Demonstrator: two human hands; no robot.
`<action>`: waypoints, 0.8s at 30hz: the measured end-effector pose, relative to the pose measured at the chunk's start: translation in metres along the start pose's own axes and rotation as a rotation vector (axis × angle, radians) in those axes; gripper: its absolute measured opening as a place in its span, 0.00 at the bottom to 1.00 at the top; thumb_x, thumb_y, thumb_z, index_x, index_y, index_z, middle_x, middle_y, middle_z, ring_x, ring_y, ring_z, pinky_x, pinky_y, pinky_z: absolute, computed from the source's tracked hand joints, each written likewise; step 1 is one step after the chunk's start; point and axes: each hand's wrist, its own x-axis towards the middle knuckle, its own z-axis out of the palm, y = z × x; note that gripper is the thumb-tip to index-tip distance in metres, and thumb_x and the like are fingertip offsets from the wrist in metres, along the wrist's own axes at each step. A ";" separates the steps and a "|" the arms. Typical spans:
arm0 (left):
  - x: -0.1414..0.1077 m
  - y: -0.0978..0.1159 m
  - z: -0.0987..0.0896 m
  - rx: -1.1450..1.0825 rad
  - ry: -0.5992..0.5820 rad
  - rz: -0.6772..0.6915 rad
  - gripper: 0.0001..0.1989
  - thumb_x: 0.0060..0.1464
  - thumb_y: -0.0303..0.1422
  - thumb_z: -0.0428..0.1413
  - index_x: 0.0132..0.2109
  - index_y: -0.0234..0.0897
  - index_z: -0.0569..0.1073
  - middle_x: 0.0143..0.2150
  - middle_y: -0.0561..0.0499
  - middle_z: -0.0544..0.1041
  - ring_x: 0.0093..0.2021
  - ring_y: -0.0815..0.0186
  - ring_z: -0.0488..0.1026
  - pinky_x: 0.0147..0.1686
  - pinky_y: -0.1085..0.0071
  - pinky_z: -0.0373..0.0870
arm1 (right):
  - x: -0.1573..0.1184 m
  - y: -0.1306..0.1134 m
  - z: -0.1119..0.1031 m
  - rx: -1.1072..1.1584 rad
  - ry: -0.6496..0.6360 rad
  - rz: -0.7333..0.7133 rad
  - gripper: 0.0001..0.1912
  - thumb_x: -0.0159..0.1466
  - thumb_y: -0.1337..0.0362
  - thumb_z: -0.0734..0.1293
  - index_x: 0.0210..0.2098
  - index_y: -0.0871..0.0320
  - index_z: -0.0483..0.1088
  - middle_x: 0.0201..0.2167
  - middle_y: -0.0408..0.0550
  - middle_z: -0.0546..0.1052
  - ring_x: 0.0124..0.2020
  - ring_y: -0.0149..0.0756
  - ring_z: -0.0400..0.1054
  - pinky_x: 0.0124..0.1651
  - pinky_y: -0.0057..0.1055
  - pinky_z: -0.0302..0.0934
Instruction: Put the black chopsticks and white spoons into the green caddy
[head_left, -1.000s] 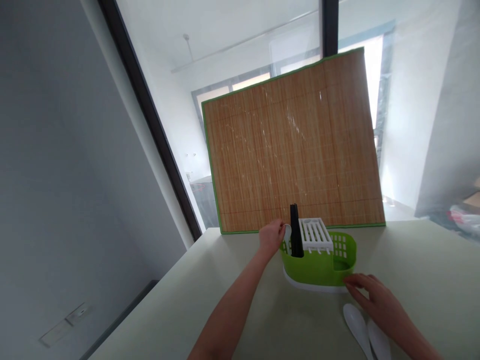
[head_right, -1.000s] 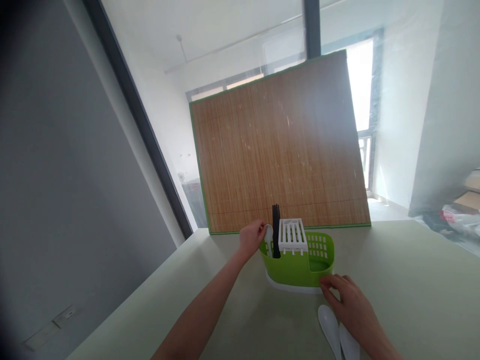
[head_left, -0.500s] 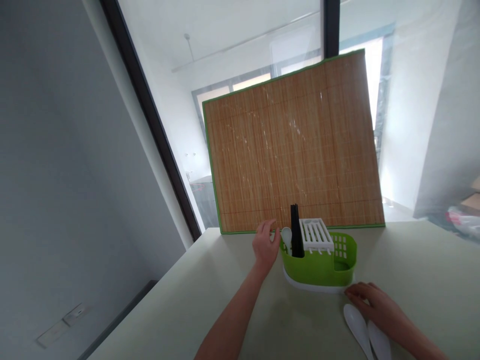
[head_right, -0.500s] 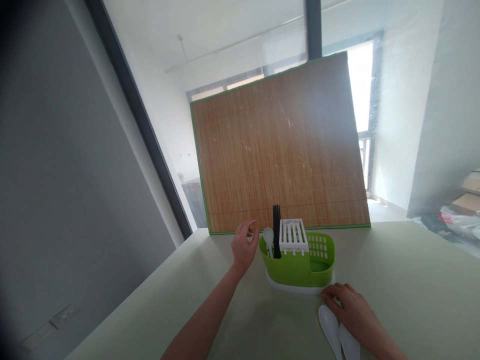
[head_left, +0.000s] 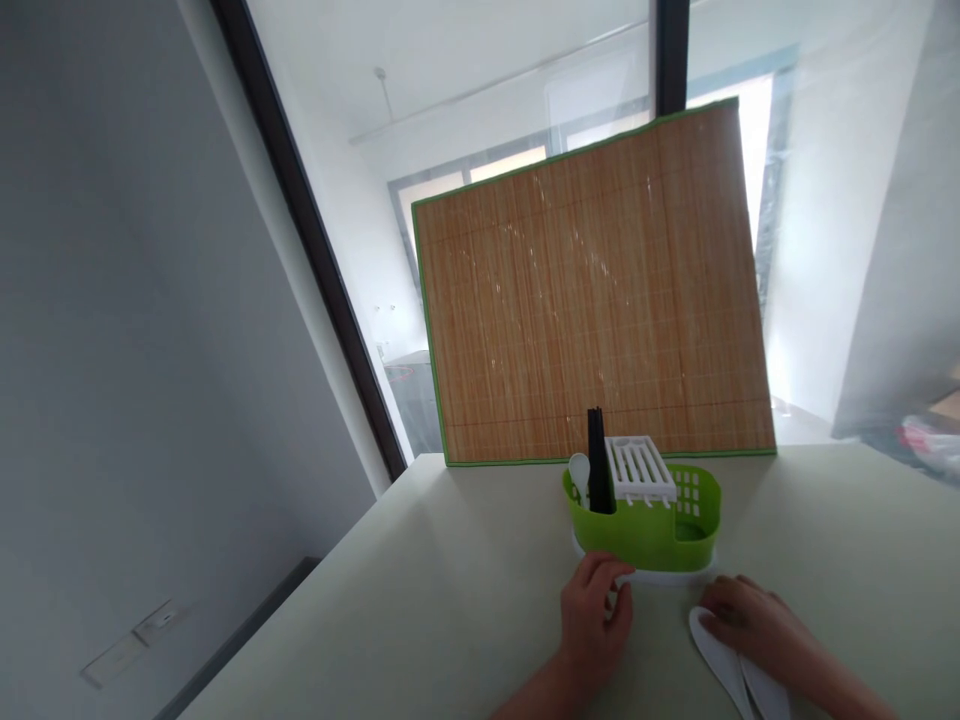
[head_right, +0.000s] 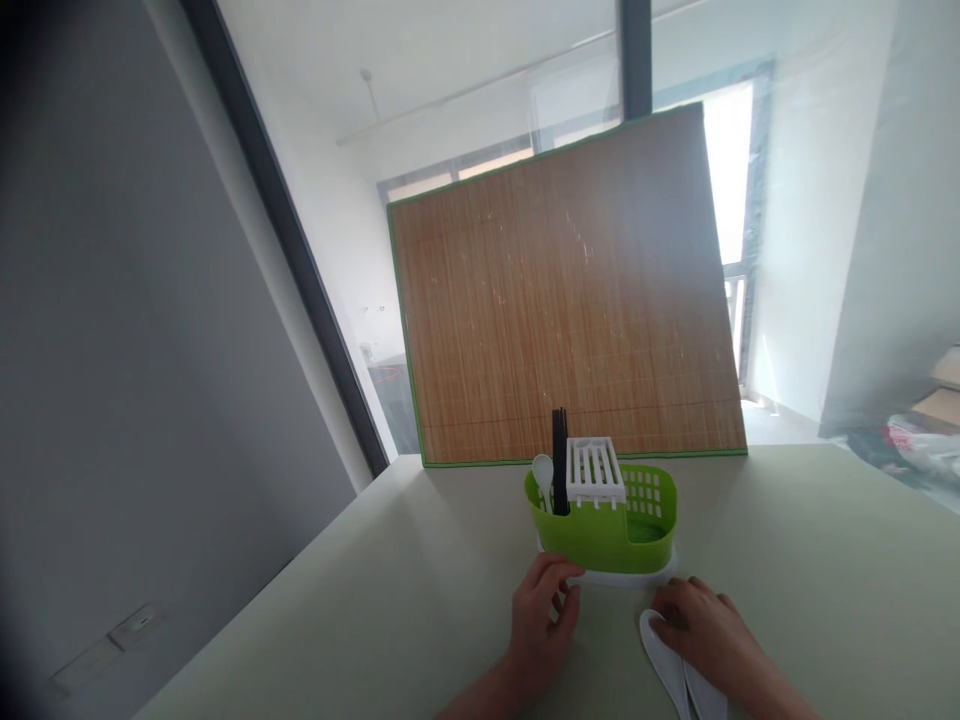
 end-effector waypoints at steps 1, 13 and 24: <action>0.000 0.000 0.001 -0.008 -0.005 -0.008 0.14 0.55 0.23 0.48 0.45 0.41 0.70 0.43 0.49 0.70 0.33 0.72 0.68 0.28 0.78 0.66 | 0.000 0.000 0.001 0.004 0.010 0.002 0.10 0.57 0.59 0.60 0.29 0.52 0.72 0.30 0.45 0.75 0.36 0.41 0.69 0.40 0.35 0.58; -0.001 0.013 -0.003 -0.066 0.043 -0.042 0.09 0.56 0.26 0.49 0.42 0.40 0.71 0.37 0.50 0.72 0.30 0.71 0.68 0.27 0.75 0.66 | -0.016 -0.059 -0.037 0.258 0.515 -0.442 0.08 0.62 0.60 0.64 0.39 0.51 0.72 0.32 0.44 0.74 0.37 0.37 0.67 0.42 0.33 0.62; 0.002 0.043 -0.014 -0.018 0.073 0.288 0.17 0.50 0.29 0.55 0.49 0.41 0.67 0.32 0.50 0.74 0.28 0.68 0.68 0.28 0.72 0.68 | -0.030 -0.080 -0.031 0.235 0.782 -0.603 0.16 0.60 0.67 0.66 0.48 0.53 0.70 0.32 0.46 0.75 0.35 0.36 0.68 0.38 0.31 0.65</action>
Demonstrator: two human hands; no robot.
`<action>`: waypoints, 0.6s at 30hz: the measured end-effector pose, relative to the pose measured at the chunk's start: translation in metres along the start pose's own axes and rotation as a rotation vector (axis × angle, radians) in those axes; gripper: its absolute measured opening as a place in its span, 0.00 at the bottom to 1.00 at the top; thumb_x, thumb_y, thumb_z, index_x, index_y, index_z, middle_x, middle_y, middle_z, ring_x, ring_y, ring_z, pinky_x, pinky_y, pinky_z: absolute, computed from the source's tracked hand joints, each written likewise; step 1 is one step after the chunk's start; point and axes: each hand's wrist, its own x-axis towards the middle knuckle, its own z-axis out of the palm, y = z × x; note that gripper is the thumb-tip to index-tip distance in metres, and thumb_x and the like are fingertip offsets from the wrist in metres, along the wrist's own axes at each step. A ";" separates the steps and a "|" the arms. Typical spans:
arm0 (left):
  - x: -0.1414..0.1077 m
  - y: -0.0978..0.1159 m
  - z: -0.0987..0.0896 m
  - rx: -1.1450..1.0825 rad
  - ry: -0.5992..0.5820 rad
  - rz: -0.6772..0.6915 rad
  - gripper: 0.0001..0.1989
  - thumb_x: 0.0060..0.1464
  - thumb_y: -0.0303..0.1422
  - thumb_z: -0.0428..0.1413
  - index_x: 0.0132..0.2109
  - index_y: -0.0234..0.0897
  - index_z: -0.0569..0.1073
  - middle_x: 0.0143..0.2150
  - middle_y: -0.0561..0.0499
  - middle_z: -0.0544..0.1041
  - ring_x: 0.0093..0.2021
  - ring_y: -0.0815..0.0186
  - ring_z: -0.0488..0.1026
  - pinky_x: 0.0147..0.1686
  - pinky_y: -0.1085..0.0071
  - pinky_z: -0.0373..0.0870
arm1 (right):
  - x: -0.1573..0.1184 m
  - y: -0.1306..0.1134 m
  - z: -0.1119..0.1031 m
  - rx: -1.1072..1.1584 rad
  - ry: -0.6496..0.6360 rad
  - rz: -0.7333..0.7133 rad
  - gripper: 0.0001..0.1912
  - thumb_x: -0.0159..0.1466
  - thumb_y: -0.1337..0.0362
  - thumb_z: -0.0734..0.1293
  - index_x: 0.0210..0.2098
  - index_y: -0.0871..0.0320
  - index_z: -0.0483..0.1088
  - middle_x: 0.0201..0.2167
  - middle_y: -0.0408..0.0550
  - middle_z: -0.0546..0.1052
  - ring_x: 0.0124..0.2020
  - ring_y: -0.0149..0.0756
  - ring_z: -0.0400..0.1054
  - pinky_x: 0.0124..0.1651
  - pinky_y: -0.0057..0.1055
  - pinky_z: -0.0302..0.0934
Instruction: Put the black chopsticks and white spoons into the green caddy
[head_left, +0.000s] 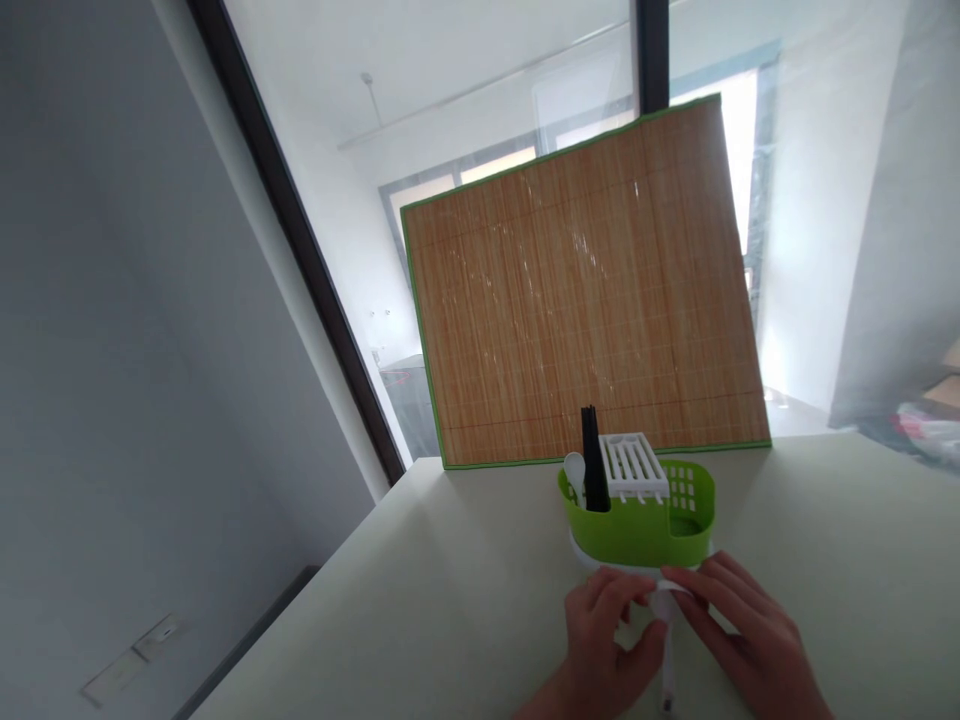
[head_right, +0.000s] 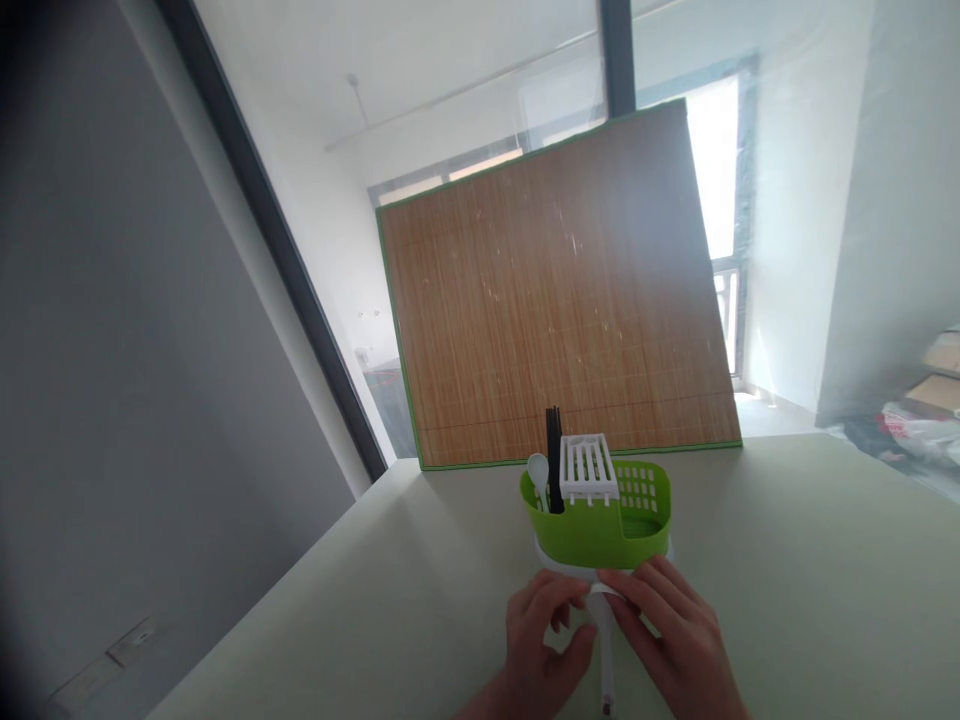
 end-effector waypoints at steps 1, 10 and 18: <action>0.001 0.002 0.000 0.033 0.005 0.018 0.17 0.50 0.29 0.56 0.48 0.41 0.67 0.31 0.50 0.74 0.28 0.68 0.69 0.29 0.71 0.69 | -0.001 0.000 0.000 -0.002 0.003 -0.012 0.17 0.60 0.68 0.66 0.49 0.53 0.69 0.32 0.46 0.75 0.35 0.35 0.68 0.38 0.31 0.65; 0.020 0.024 -0.015 0.384 -0.057 0.160 0.08 0.53 0.27 0.54 0.41 0.42 0.69 0.29 0.52 0.76 0.29 0.67 0.74 0.31 0.71 0.69 | -0.007 -0.004 0.003 -0.011 -0.019 -0.056 0.23 0.60 0.71 0.65 0.54 0.50 0.66 0.32 0.45 0.75 0.34 0.35 0.69 0.40 0.32 0.66; 0.048 0.013 -0.044 0.473 0.042 0.149 0.03 0.56 0.28 0.53 0.38 0.38 0.69 0.25 0.54 0.74 0.23 0.73 0.69 0.26 0.77 0.64 | 0.005 0.016 -0.016 0.039 -0.061 0.220 0.08 0.62 0.61 0.63 0.40 0.52 0.71 0.32 0.45 0.75 0.33 0.34 0.69 0.36 0.29 0.64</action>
